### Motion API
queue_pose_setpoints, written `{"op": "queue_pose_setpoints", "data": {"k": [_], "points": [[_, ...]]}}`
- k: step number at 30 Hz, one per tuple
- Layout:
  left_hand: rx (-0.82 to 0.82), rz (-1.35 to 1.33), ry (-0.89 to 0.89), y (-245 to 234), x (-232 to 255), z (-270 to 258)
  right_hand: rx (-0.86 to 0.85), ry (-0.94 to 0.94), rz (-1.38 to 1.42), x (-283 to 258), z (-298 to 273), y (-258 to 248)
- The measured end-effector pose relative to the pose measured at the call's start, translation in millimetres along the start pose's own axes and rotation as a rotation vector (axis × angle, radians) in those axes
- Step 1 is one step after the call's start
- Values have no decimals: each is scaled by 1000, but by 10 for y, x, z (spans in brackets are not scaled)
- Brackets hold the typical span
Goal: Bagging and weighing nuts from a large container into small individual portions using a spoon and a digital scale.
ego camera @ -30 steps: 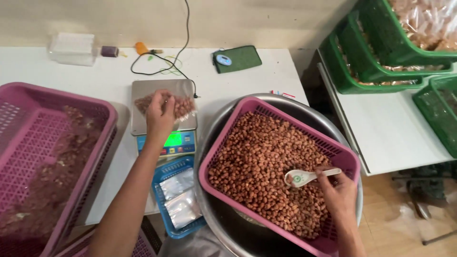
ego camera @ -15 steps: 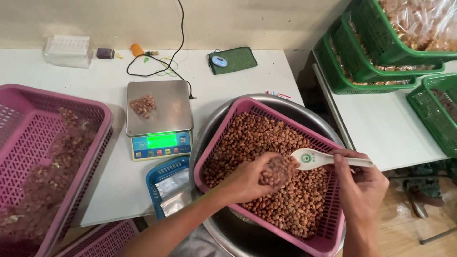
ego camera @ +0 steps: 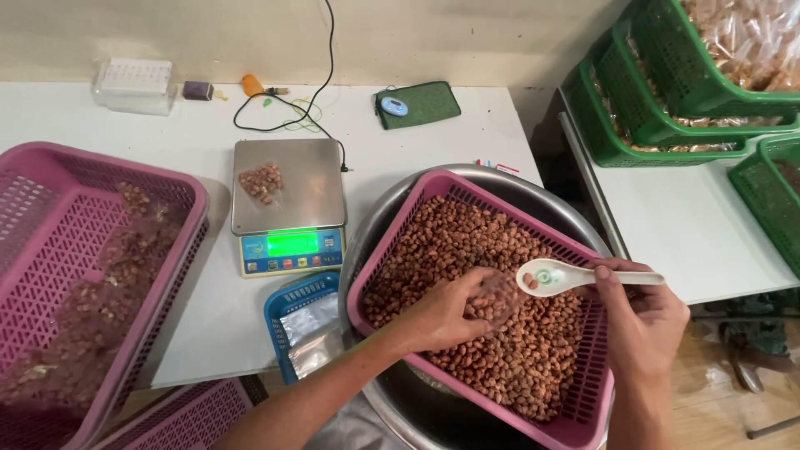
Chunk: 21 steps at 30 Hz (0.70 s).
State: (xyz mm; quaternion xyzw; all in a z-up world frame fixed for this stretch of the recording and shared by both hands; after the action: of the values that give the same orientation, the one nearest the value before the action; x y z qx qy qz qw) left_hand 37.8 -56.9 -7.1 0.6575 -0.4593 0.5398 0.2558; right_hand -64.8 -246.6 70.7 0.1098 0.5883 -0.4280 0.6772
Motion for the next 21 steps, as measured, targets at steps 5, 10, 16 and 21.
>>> {"op": "queue_pose_setpoints", "data": {"k": [5, 10, 16, 21], "points": [[-13, -8, -26, -24, -14, -12, -24, -53, -54, 110, 42, -45], [-6, -1, -28, -40, -11, -43, -15, -85, -65, 83, 30, -60], [-11, -20, -27, -68, 37, -76, 0, -39, 37, 84, 3, -84], [-35, -14, 7, 4, -72, -38, 8, -17, 7, -94, -13, -8]]}}
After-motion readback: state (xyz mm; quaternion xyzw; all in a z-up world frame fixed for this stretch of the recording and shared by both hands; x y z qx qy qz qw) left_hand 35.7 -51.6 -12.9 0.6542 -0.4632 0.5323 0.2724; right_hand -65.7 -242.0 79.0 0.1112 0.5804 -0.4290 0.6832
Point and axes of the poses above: each hand's wrist, its own z-axis towards the middle knuckle, its own y-axis out of the palm, x = y × z, the point moved 5 cm from there along z, towards the middle knuckle, and after that the axes turned 6 degrees about -y, right-handed, at the moved point
